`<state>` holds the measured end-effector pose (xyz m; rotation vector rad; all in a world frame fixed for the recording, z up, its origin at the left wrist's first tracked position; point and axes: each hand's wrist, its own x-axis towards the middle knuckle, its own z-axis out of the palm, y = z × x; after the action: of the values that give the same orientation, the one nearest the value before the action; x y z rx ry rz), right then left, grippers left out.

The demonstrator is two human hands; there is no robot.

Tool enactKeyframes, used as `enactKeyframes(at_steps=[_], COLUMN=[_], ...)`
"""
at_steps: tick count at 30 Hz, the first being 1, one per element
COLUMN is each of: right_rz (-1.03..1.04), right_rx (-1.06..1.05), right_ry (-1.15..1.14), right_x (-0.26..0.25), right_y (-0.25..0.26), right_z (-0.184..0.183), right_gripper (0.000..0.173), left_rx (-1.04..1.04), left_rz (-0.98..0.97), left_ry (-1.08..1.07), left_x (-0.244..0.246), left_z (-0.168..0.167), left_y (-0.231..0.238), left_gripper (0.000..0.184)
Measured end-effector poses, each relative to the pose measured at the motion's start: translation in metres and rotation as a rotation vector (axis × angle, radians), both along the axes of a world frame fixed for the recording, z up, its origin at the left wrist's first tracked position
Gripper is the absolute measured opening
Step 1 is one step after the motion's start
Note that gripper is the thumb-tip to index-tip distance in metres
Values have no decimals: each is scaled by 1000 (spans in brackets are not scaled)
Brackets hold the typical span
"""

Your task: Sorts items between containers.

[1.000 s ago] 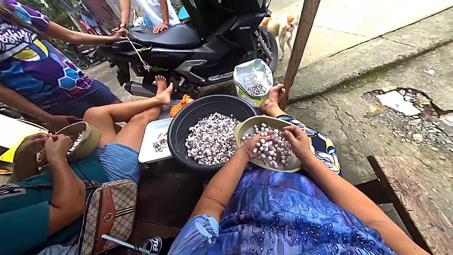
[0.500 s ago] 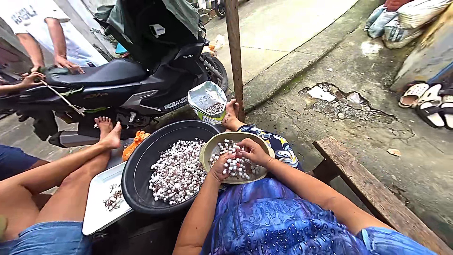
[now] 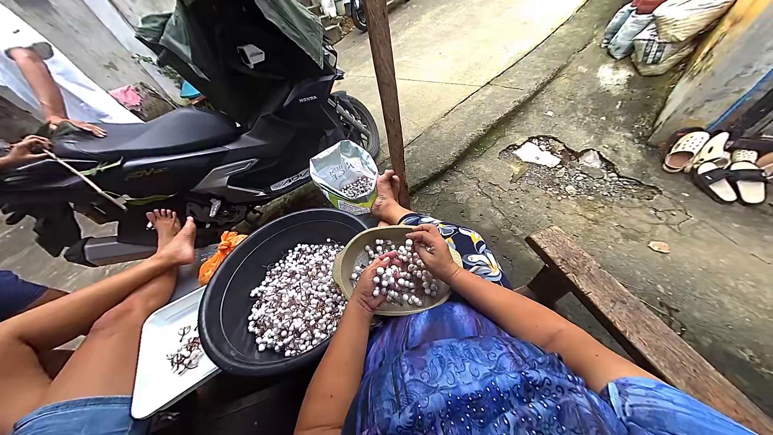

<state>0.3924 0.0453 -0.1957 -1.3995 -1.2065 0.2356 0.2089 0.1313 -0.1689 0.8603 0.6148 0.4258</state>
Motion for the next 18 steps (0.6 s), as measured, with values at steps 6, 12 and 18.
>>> enactKeyframes(at_steps=[6, 12, 18], right_rz=[256, 575, 521], right_rx=[88, 74, 73], right_ry=[-205, -589, -541], right_x=[-2, -18, -19], right_y=[-4, -4, -5], right_z=[-5, -3, -2], right_gripper=[46, 53, 36], left_rx=[-3, 114, 217], left_rz=[259, 394, 275], left_ry=[-8, -27, -4], left_x=[6, 10, 11], left_z=[-3, -9, -3], left_y=[-4, -8, -15], left_gripper=[27, 22, 25])
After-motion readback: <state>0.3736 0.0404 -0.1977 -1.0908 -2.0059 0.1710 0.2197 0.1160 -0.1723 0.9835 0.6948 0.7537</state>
